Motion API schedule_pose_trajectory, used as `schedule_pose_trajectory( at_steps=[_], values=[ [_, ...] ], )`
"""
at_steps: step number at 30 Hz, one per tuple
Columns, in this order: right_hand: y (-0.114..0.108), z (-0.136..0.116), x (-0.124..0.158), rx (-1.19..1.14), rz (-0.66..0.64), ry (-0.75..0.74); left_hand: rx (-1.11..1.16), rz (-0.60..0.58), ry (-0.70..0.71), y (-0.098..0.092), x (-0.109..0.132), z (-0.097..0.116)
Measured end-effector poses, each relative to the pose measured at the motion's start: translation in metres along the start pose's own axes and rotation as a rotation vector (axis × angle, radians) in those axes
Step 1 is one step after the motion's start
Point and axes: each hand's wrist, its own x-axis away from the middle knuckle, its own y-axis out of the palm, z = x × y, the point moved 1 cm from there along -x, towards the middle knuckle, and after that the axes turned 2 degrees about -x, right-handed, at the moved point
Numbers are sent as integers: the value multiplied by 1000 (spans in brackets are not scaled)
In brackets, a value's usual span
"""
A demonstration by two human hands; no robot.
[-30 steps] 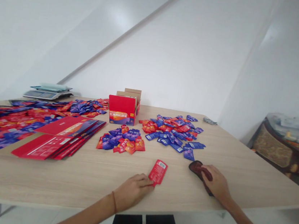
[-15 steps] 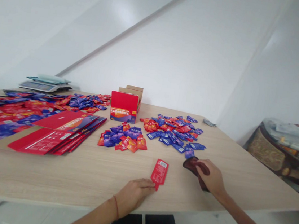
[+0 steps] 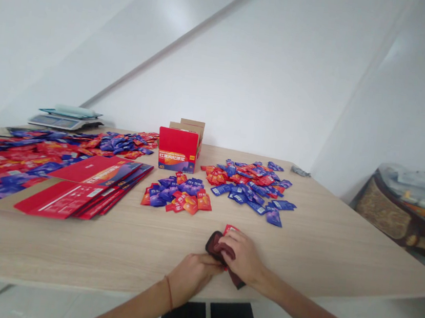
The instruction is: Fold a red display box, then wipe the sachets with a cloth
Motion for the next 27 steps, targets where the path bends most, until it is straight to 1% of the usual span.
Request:
schedule_pose_trajectory(
  at_steps=[2, 4, 7, 10, 12, 15, 18, 21, 23, 25, 27],
  values=[
    [7, 5, 0, 36, -20, 19, 17, -1, 9, -1, 0, 0],
    [8, 12, -3, 89, -26, 20, 18, 14, 15, 0, 0, -1],
    [3, 26, -13, 162, -37, 35, -2, 31, 19, 3, 2, -3],
    [-4, 46, -27, 198, -43, 65, -21, 38, 12, 8, 5, -7],
    [-7, 60, -35, 190, -43, 80, -33, 45, 15, 11, 6, -10],
    [-10, 77, -42, 127, -8, 120, -51, 65, 34, 14, 6, -11],
    [-13, 86, -44, 86, 55, 166, -71, 82, 43, 14, 6, -10],
    [-19, 88, -42, 71, 148, 218, -73, 75, 49, 13, 5, -10],
    [-26, 85, -40, 27, 259, 245, -70, 65, 52, 13, 5, -10],
    [-31, 77, -37, -56, 367, 235, -59, 61, 55, 11, 5, -9],
    [-34, 63, -33, -141, 419, 199, -45, 63, 57, 9, 4, -8]
  ],
)
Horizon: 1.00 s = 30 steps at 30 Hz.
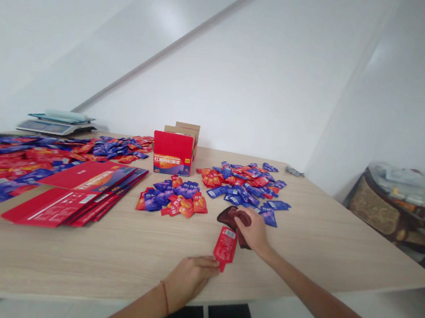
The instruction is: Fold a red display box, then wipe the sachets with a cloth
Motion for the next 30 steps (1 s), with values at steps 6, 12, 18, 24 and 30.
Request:
schedule_pose_trajectory(
  at_steps=[6, 12, 18, 24, 30],
  values=[
    [9, -44, 32, -41, -162, -56, 36, -26, -10, -10, -5, 8],
    [27, -56, 59, 143, -343, -132, 54, -51, -51, -14, -9, 13],
    [33, -48, 60, 256, -386, -158, 55, -28, -16, -15, -9, 14],
    [33, -41, 52, 264, -379, -149, 18, -21, 1, -11, -8, 9],
    [33, -30, 42, 290, -362, -130, 6, -25, -5, -8, -6, 6]
  ],
)
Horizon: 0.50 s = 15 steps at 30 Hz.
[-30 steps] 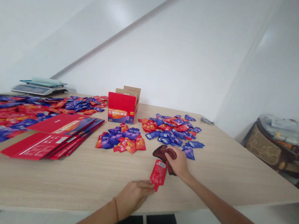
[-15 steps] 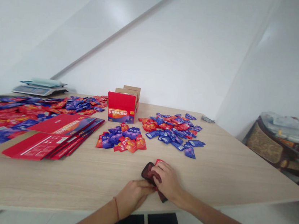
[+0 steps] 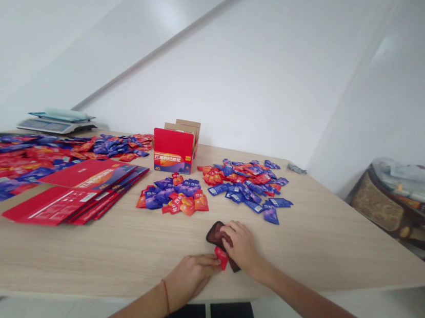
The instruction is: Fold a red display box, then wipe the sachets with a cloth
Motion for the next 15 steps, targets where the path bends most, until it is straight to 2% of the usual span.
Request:
schedule_pose_trajectory(
  at_steps=[8, 15],
  values=[
    [0, 10, -9, 48, -5, 16, -20, -10, -4, 1, 2, -3],
    [3, 22, -18, 62, -9, 43, -32, 26, 2, 7, 3, -4]
  ],
)
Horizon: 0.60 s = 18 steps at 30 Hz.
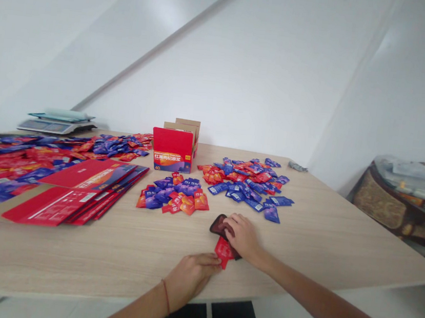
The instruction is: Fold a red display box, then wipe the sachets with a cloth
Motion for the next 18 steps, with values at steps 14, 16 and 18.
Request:
schedule_pose_trajectory(
  at_steps=[14, 16, 18],
  values=[
    [4, 14, -11, 33, 0, -19, 13, -12, -22, -3, 0, 2],
    [4, 16, -12, 24, 2, -12, 12, -13, -19, -5, 0, 3],
    [5, 19, -14, 13, 5, 0, 7, -16, -16, -6, 0, 4]
  ],
)
